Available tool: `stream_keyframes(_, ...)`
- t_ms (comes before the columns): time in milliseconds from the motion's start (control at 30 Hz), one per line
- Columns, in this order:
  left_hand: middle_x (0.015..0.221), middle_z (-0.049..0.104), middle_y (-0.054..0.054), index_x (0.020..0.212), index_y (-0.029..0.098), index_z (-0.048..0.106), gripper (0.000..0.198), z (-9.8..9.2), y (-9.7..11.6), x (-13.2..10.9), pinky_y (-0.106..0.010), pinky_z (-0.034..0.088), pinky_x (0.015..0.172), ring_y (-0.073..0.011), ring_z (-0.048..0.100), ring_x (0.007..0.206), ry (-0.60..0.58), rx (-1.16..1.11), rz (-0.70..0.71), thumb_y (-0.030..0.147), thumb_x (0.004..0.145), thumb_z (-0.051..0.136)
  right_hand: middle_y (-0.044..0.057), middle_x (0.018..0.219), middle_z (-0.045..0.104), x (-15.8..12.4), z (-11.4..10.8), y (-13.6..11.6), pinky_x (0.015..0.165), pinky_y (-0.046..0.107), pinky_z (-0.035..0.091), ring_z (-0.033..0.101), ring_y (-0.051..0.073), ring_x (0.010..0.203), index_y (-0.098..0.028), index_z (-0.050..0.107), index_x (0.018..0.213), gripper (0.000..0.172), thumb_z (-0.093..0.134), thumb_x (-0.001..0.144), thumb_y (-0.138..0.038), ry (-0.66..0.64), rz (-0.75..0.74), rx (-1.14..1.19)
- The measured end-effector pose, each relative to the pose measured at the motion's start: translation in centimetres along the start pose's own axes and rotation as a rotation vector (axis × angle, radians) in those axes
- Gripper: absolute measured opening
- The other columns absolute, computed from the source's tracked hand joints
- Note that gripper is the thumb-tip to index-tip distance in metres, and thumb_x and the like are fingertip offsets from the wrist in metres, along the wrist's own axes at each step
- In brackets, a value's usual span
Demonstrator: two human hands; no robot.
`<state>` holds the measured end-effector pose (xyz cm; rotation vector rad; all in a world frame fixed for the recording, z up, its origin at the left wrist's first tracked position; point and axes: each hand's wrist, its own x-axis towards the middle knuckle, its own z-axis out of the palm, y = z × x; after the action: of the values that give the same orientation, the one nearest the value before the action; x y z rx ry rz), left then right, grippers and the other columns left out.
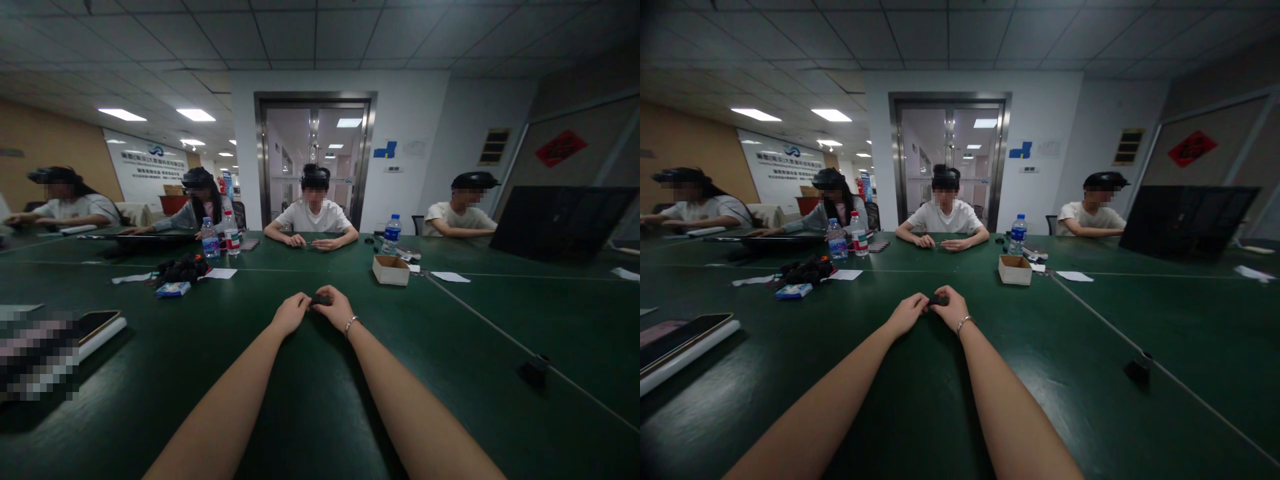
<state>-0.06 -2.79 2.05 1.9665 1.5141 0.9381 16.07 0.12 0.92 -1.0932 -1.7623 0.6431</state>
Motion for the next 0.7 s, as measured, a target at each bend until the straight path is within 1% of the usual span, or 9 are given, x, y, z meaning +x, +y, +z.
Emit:
stream_keyframes(100, 0.082, 0.063, -0.002, 0.088, 0.021, 0.058, 0.034, 0.27, -0.74, 0.45, -0.023, 0.041, 0.067, -0.0145, 0.056, 0.075, -0.012, -0.06, 0.006, 0.045, 0.084, 0.034, 0.0, 0.074, 0.062, 0.17, -0.08, 0.22, 0.061, 0.026, 0.047, 0.058, 0.012, 0.063, -0.016, 0.058, 0.087, 0.033, 0.069, 0.058, -0.025, -0.07, 0.093, 0.177)
stream_keyframes(200, 0.082, 0.064, -0.002, 0.089, 0.02, 0.059, 0.033, 0.48, -1.04, 0.66, -0.023, 0.042, 0.07, -0.0143, 0.057, 0.077, -0.004, -0.089, 0.018, 0.043, 0.083, 0.037, 0.0, 0.063, 0.06, 0.3, -0.36, 0.1, 0.057, 0.025, 0.046, 0.058, 0.011, 0.054, -0.014, 0.057, 0.088, 0.033, 0.068, 0.062, -0.032, -0.111, 0.157, 0.289)
stream_keyframes(333, 0.081, 0.064, -0.002, 0.09, 0.019, 0.06, 0.03, 0.44, -0.75, 0.52, -0.024, 0.043, 0.072, -0.0144, 0.058, 0.076, 0.002, -0.127, 0.043, 0.04, 0.081, 0.041, 0.0, 0.06, 0.061, 0.48, -0.64, 0.02, 0.053, 0.023, 0.045, 0.057, 0.01, 0.049, -0.014, 0.058, 0.087, 0.03, 0.066, 0.067, -0.036, -0.104, 0.175, 0.293)
stream_keyframes(500, 0.085, 0.066, -0.004, 0.091, 0.017, 0.062, 0.022, 0.3, -0.45, 0.4, -0.027, 0.045, 0.075, -0.0157, 0.06, 0.079, 0.042, -0.234, 0.058, 0.03, 0.074, 0.055, -0.001, 0.057, 0.062, 0.68, -0.71, 0.03, 0.049, 0.02, 0.044, 0.056, 0.008, 0.044, -0.014, 0.059, 0.081, 0.026, 0.064, 0.07, -0.037, -0.114, 0.225, 0.347)
stream_keyframes(633, 0.087, 0.067, -0.005, 0.091, 0.017, 0.063, 0.024, 0.2, -0.53, 0.44, -0.029, 0.047, 0.079, -0.0165, 0.061, 0.081, 0.05, -0.297, 0.05, 0.025, 0.068, 0.063, -0.001, 0.056, 0.062, 0.71, -0.74, -0.05, 0.048, 0.02, 0.044, 0.056, 0.008, 0.044, -0.014, 0.059, 0.08, 0.024, 0.065, 0.07, -0.036, -0.114, 0.241, 0.351)
stream_keyframes(700, 0.088, 0.066, -0.005, 0.093, 0.017, 0.063, 0.027, 0.18, -0.61, 0.49, -0.029, 0.047, 0.081, -0.0168, 0.061, 0.083, 0.057, -0.315, 0.052, 0.027, 0.068, 0.064, -0.001, 0.056, 0.062, 0.7, -0.75, -0.03, 0.048, 0.02, 0.045, 0.057, 0.008, 0.044, -0.015, 0.059, 0.08, 0.024, 0.064, 0.07, -0.035, -0.11, 0.24, 0.352)
